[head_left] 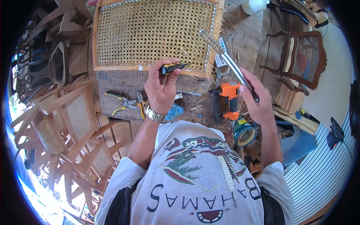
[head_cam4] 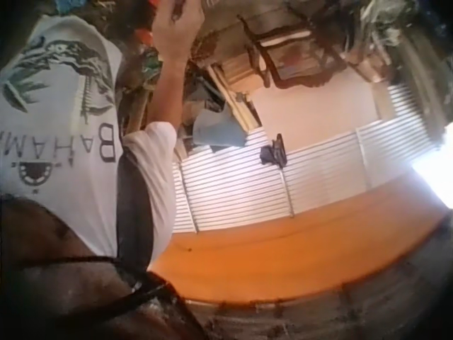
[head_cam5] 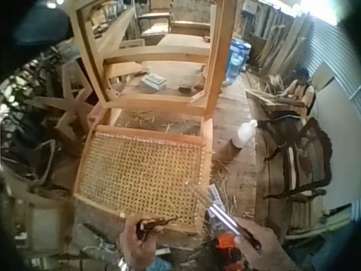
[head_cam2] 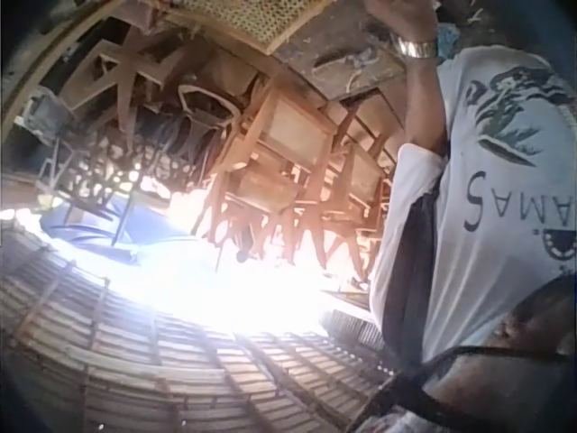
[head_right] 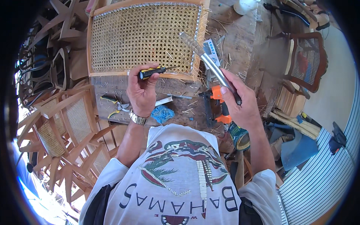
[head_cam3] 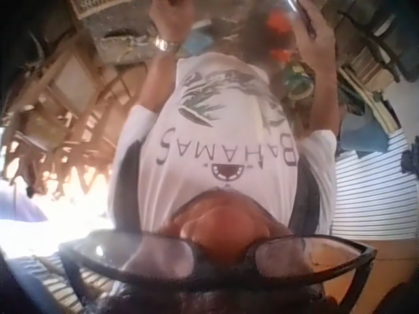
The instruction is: Installing cane mesh onto a wooden chair seat using glue and a hammer.
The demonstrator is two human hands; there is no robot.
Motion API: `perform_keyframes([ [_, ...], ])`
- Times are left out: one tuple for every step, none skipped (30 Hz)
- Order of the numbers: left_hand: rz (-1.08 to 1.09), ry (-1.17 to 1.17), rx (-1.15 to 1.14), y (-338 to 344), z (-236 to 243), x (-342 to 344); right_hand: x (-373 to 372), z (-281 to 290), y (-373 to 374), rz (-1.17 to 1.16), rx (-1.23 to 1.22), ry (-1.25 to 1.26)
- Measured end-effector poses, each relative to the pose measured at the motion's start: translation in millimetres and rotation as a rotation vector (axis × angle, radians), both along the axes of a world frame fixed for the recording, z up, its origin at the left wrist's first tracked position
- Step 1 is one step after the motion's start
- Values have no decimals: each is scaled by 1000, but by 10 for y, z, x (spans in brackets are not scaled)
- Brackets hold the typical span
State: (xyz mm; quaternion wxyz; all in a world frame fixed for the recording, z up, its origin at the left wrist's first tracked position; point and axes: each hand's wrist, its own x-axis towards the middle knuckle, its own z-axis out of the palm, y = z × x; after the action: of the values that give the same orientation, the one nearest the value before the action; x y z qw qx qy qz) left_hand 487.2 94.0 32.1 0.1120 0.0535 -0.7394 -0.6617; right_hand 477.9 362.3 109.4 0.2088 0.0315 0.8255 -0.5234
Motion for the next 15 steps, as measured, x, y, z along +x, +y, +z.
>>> perform_keyframes([
  [-2,1,-2,16,-19,6,10,-9,9,4,-3,23],
  [-7,0,-52,32,-49,14,17,-12,16,7,-5,47],
  [-11,0,-103,48,-71,14,19,-6,14,5,-6,48],
  [-23,5,-123,67,-87,-4,25,1,4,26,30,27],
  [-27,5,-123,72,-84,-3,28,12,2,47,66,6],
  [-51,-14,-173,74,-78,1,1,28,24,206,93,-8],
  [-72,-33,-222,79,-69,0,-33,39,53,367,121,-21],
  [-73,-32,-221,84,-52,3,17,-31,70,314,110,-5],
  [-46,8,-168,88,-24,5,21,-1,75,314,111,-5],
  [-18,44,-116,86,12,22,36,55,72,207,112,-41],
  [-7,62,-99,95,53,18,51,88,68,100,114,-77],
  [-19,54,-98,108,46,20,79,35,60,58,54,55],
  [-29,52,-97,122,29,-10,80,25,57,62,55,59],
  [-42,-7,-98,133,-9,-7,90,27,54,63,68,18],
  [-56,-3,-153,137,-8,-14,89,23,51,64,82,-24],
])
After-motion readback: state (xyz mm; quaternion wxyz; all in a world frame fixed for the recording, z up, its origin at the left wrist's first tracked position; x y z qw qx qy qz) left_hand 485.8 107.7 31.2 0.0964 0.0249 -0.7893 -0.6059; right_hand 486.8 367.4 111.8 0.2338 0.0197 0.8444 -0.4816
